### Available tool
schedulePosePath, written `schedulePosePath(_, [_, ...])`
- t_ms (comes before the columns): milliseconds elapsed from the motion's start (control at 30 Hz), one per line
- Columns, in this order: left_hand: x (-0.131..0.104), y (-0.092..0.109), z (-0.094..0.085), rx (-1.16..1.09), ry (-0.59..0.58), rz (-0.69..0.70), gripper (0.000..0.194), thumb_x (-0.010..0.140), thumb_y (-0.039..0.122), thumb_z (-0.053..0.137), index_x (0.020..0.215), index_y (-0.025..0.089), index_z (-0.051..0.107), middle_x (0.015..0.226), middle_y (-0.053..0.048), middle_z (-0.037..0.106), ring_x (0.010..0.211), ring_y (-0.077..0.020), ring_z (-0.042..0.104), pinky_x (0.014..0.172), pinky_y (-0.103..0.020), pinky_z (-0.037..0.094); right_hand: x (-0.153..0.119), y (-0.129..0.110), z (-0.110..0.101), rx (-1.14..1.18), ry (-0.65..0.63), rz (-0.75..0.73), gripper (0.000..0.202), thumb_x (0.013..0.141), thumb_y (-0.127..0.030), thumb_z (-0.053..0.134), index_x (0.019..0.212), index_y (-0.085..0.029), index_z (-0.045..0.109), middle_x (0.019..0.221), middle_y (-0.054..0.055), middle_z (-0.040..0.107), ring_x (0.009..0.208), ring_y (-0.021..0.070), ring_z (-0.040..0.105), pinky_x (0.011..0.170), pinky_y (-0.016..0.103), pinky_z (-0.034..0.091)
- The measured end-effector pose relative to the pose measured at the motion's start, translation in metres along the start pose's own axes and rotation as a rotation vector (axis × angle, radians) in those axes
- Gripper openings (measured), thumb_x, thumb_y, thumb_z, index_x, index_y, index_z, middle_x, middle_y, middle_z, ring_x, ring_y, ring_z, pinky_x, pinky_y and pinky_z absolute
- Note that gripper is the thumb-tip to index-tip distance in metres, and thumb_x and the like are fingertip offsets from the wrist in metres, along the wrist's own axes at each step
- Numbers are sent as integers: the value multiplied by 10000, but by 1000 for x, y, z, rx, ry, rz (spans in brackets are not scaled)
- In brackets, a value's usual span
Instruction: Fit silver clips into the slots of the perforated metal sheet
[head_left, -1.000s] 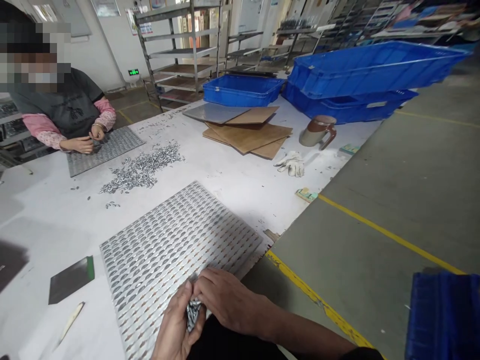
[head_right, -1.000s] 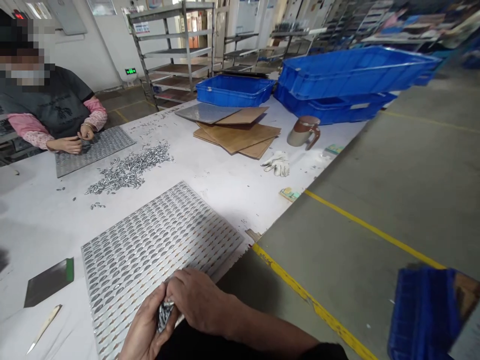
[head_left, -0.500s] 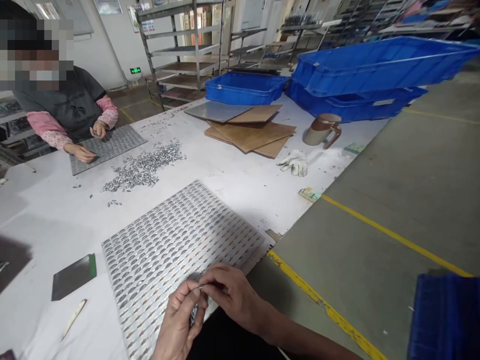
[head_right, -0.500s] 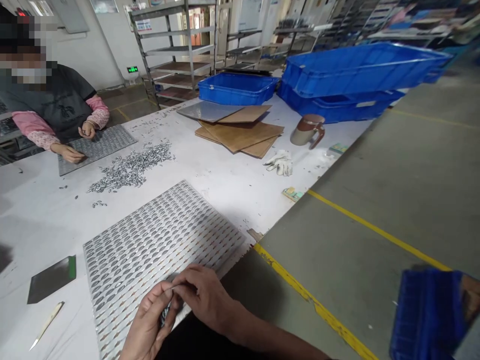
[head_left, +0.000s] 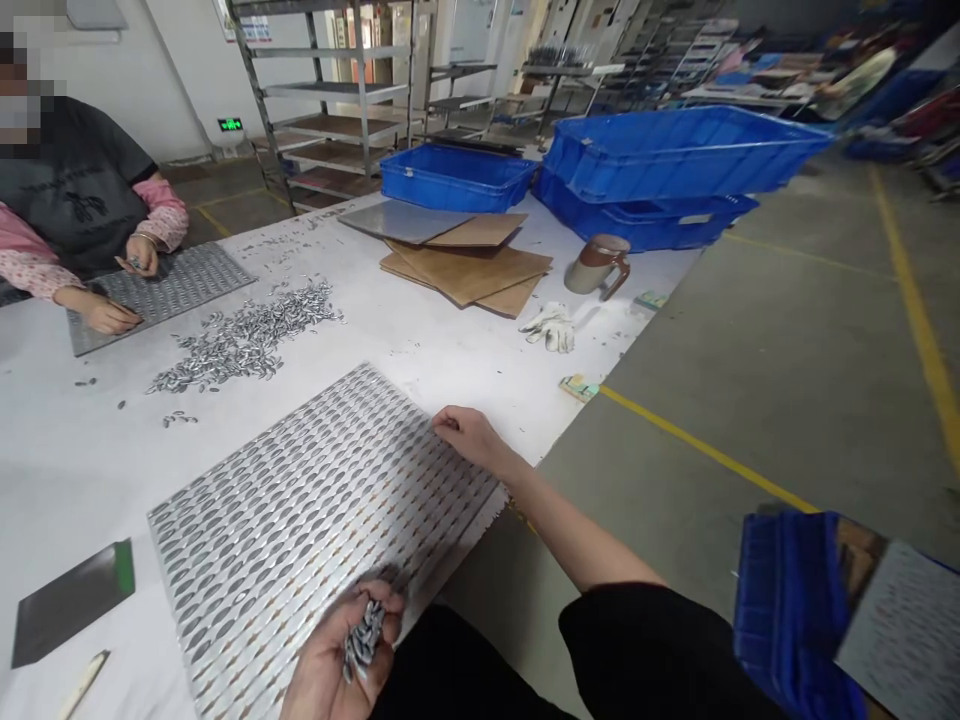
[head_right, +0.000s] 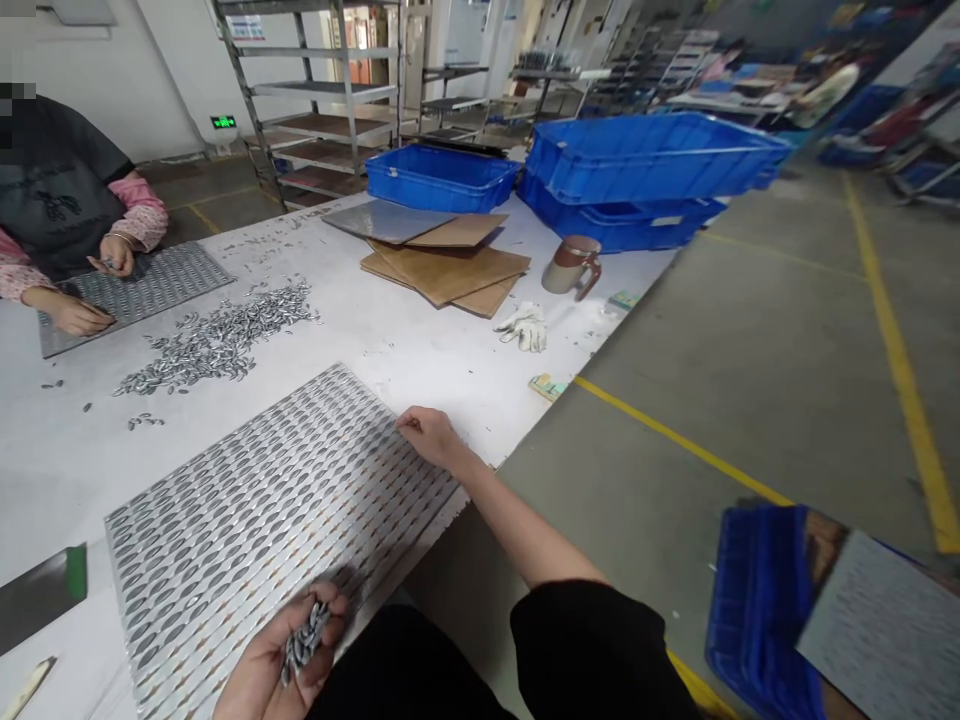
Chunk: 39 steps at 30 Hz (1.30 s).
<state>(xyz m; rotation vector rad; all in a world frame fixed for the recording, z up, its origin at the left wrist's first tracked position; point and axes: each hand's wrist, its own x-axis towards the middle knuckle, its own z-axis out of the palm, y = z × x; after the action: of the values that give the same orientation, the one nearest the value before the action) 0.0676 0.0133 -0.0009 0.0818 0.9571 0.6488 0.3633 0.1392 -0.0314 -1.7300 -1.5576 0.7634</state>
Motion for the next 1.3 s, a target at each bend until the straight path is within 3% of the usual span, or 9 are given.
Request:
schedulePosePath(133, [-3,-3,-3,102,-29,27,210,729,260,805,877,139,718,682,-32,588,449,-43,402,326,-131,204,10,2,4,-34,-78,-40,169,777,-148,543,841,-167,698,771,23,710,715,154,636,695,261,481])
schedulePosePath(400, [-3,1,-12,77,-51,42,213,725,267,810,831,127,688,740,-44,584,440,-11,316,339,-135,177,18,1,-1,-150,-61,-18,103,752,-124,572,818,-174,632,720,3,663,698,155,605,666,246,443])
schedulePosePath(500, [-9,1,-17,102,-65,92,228,775,330,765,831,125,681,749,-57,597,441,-19,331,335,-138,179,-2,-17,1,-173,23,-19,118,794,-174,578,911,-170,599,730,3,632,696,164,579,680,267,437])
schedulePosePath(600, [-20,-1,-23,157,-28,184,342,831,446,689,915,114,687,727,-65,604,429,-25,354,324,-138,155,-47,-55,22,-77,56,-177,94,898,-251,539,935,-184,592,779,8,629,699,153,577,701,269,448])
schedulePosePath(733, [-34,-8,-27,156,104,268,438,837,530,652,1050,149,666,715,-34,600,446,-47,420,321,-120,183,-122,-113,73,-28,-414,-597,135,961,-233,507,889,-204,618,883,20,644,845,153,591,783,258,461])
schedulePosePath(800, [-41,-12,-31,102,201,313,447,812,540,679,1067,173,656,807,-30,614,519,-61,486,347,-108,261,-148,-134,97,-130,-546,-724,115,951,-192,513,898,-191,615,933,40,641,911,173,580,848,290,456])
schedulePosePath(1033, [-68,-19,-59,56,283,390,526,796,627,631,1047,165,626,667,31,530,400,-39,322,306,-133,161,-167,-169,133,-219,-724,-752,142,953,-160,482,872,-179,597,976,54,631,952,176,579,880,288,453])
schedulePosePath(1167, [-85,-18,-71,104,292,489,510,823,640,579,1076,198,614,687,20,551,500,-93,439,362,-139,267,-173,-187,141,-291,-765,-647,127,950,-174,466,904,-166,585,969,60,634,892,182,592,793,290,463])
schedulePosePath(1300, [-97,-18,-80,129,363,504,479,860,643,507,1094,240,620,860,-22,643,695,-160,568,491,-195,426,-181,-201,150,-352,-787,-640,148,914,-155,481,1028,-153,575,1065,80,627,952,201,589,829,305,460])
